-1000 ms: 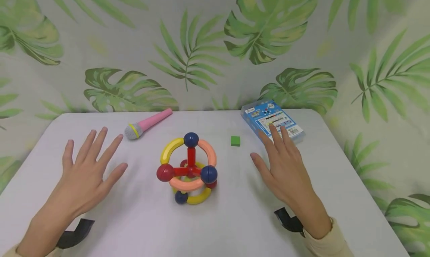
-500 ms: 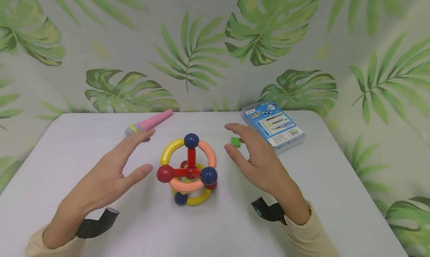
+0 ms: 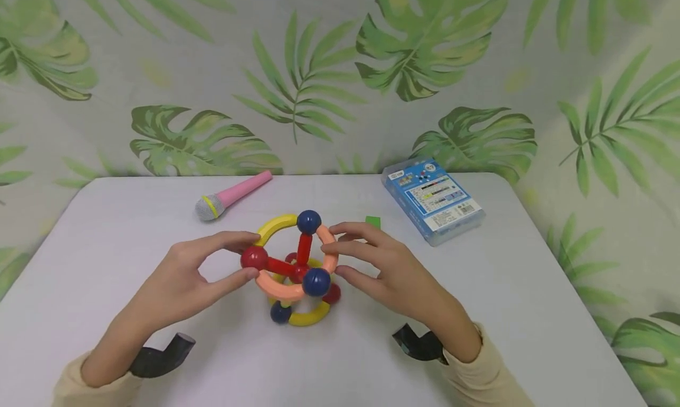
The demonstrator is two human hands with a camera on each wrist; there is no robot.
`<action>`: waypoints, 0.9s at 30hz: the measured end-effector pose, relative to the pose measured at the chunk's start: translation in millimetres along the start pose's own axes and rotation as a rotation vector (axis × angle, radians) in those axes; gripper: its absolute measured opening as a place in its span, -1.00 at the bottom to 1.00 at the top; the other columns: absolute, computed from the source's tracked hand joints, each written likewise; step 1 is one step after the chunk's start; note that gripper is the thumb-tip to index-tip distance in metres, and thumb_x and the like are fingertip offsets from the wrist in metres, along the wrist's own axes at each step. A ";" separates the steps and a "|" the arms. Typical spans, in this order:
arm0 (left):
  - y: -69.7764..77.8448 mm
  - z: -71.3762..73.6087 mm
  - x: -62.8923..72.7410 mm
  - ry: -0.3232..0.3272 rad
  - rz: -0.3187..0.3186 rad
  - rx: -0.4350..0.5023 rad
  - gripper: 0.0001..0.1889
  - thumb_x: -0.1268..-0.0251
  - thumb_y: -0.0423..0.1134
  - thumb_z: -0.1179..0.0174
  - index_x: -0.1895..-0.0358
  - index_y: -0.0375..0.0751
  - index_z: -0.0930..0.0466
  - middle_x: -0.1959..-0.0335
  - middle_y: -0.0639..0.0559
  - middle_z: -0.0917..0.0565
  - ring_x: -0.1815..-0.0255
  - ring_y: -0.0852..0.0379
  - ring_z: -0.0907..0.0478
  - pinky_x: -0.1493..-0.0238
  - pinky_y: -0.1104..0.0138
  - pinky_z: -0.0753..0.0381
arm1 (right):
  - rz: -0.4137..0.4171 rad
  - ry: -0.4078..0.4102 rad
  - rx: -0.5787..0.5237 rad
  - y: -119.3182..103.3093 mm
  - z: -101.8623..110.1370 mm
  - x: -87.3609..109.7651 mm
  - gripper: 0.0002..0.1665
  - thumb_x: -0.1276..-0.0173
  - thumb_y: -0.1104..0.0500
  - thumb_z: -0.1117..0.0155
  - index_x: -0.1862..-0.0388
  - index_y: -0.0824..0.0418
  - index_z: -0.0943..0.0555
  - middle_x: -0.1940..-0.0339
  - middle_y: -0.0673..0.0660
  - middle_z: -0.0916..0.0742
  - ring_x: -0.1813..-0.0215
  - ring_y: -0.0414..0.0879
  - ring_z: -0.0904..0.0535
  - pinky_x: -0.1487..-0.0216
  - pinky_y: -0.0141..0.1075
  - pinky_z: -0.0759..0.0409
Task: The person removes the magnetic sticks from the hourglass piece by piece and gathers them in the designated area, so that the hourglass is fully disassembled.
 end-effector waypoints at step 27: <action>-11.5 3.6 -1.8 0.037 0.043 0.043 -0.63 -0.33 -0.23 -0.43 -0.17 -0.04 -0.66 0.08 0.29 -0.76 0.04 0.30 -0.67 -0.11 0.21 -0.68 | 0.133 0.010 0.005 -23.0 -16.0 -0.5 -0.68 -0.44 0.00 -0.37 -0.09 0.06 -0.74 -0.15 -0.02 -0.76 -0.21 -0.12 -0.64 -0.21 -0.39 -0.61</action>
Point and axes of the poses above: each hand's wrist, its own x-axis away from the middle knuckle, its own z-axis out of the back of the hand, y = z × x, the point moved 8 cm from there along -x, towards the middle knuckle
